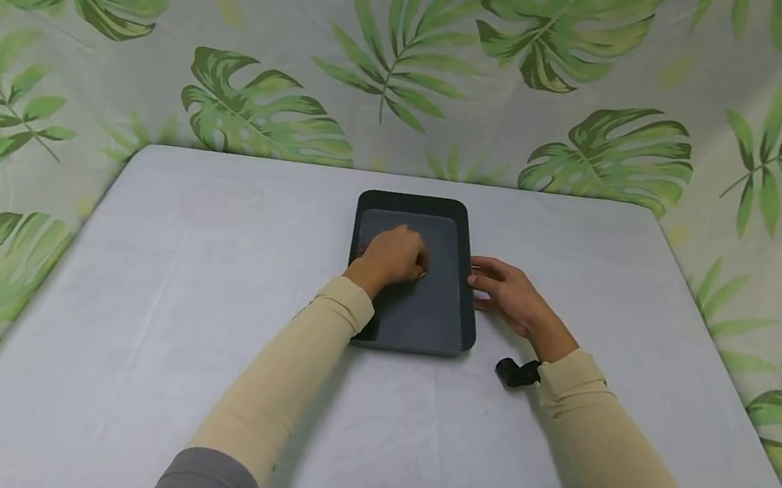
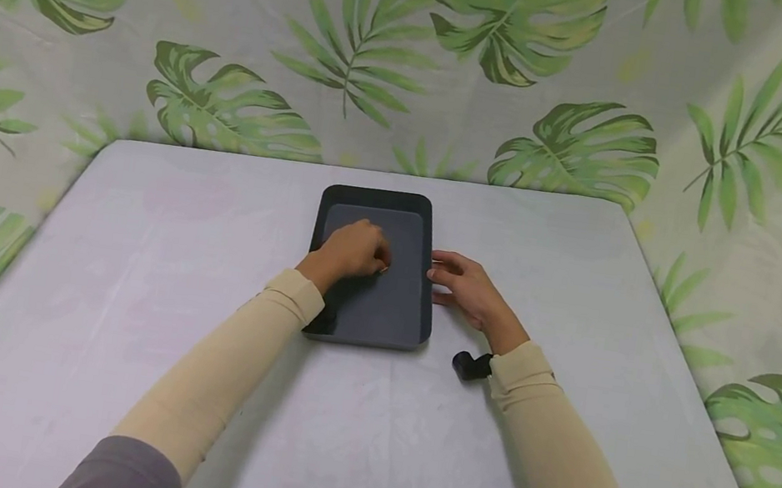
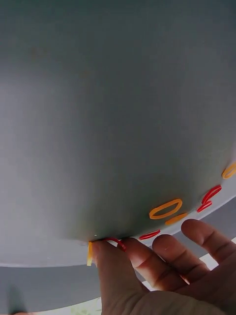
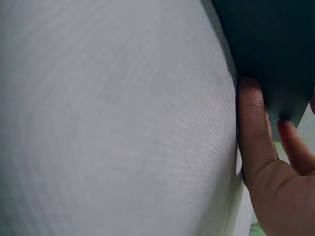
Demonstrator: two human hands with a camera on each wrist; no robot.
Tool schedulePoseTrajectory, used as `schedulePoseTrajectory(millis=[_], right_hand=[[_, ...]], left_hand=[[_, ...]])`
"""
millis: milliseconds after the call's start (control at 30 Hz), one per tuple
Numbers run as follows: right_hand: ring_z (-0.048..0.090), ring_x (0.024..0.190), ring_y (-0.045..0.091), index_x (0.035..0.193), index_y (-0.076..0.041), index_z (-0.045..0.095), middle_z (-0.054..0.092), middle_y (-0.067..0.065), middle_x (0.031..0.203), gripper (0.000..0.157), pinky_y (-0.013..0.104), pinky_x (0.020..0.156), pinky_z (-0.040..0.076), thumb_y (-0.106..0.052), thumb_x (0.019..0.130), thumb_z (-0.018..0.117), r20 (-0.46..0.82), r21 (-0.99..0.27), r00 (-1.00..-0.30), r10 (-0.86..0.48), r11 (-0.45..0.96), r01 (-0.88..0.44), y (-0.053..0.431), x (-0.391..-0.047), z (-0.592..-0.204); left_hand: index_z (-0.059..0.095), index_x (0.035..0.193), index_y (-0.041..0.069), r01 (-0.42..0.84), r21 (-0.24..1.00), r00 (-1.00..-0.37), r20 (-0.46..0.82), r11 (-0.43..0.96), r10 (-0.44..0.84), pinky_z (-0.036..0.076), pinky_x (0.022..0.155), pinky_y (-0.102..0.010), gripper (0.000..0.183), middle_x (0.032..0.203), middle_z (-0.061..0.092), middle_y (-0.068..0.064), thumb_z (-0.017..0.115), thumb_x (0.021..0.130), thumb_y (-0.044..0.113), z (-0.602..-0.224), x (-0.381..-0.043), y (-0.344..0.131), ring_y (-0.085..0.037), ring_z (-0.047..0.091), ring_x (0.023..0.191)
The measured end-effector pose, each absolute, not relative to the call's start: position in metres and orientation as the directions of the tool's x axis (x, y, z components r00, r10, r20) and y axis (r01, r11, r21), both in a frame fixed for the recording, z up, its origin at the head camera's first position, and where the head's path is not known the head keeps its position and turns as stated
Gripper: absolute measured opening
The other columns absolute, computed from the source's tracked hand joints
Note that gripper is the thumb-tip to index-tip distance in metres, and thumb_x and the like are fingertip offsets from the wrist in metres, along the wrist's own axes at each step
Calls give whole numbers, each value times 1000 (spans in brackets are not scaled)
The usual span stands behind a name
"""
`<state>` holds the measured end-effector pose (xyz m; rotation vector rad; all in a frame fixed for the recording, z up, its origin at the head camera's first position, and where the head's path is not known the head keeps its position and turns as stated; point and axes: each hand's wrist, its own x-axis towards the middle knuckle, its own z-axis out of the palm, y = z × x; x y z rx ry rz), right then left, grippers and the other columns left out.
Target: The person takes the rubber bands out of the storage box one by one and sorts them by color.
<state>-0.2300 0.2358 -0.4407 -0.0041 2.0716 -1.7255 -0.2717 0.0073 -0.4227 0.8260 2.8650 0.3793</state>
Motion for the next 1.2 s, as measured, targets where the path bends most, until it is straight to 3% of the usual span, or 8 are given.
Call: schedulePoseTrajectory(millis=[267, 500, 967, 1067, 1200], right_hand=[[43, 138, 34, 154, -3, 32, 39, 22, 153, 55, 29, 91, 56, -11, 103, 51, -330, -937, -901, -281, 209, 278, 237, -231, -442], [40, 142, 37, 154, -5, 32, 38, 21, 155, 56, 40, 102, 53, -13, 103, 53, -332, -934, -901, -279, 229, 273, 238, -230, -439], [39, 143, 37, 154, -4, 32, 37, 21, 155, 57, 40, 102, 52, -13, 102, 53, -339, -932, -898, -280, 229, 281, 236, -230, -438], [40, 143, 37, 154, -4, 31, 37, 21, 155, 56, 35, 98, 55, -12, 102, 52, -339, -933, -899, -278, 224, 283, 236, -230, -438], [39, 143, 37, 154, -4, 31, 36, 20, 156, 56, 30, 93, 56, -12, 103, 52, -338, -934, -899, -279, 215, 285, 236, -229, -438]], left_hand=[[79, 97, 18, 509, 268, -838, -63, 818, 542, 55, 88, -40, 14, 105, 74, -1, 71, 92, 28, -422, -272, 7, -23, 62, 103], [78, 99, 17, 490, 216, -853, -81, 844, 516, 57, 87, -40, 14, 108, 73, -3, 65, 95, 18, -417, -272, 6, -24, 66, 103], [78, 99, 17, 469, 215, -863, -94, 857, 496, 57, 88, -40, 13, 104, 75, -2, 66, 94, 18, -417, -271, 3, -23, 67, 99], [79, 95, 16, 466, 262, -862, -81, 845, 501, 57, 85, -39, 13, 100, 75, -2, 66, 94, 18, -417, -272, 1, -22, 67, 93], [80, 94, 17, 456, 437, -853, -34, 775, 521, 55, 80, -33, 12, 97, 77, 0, 69, 93, 22, -410, -272, -4, -18, 67, 86]])
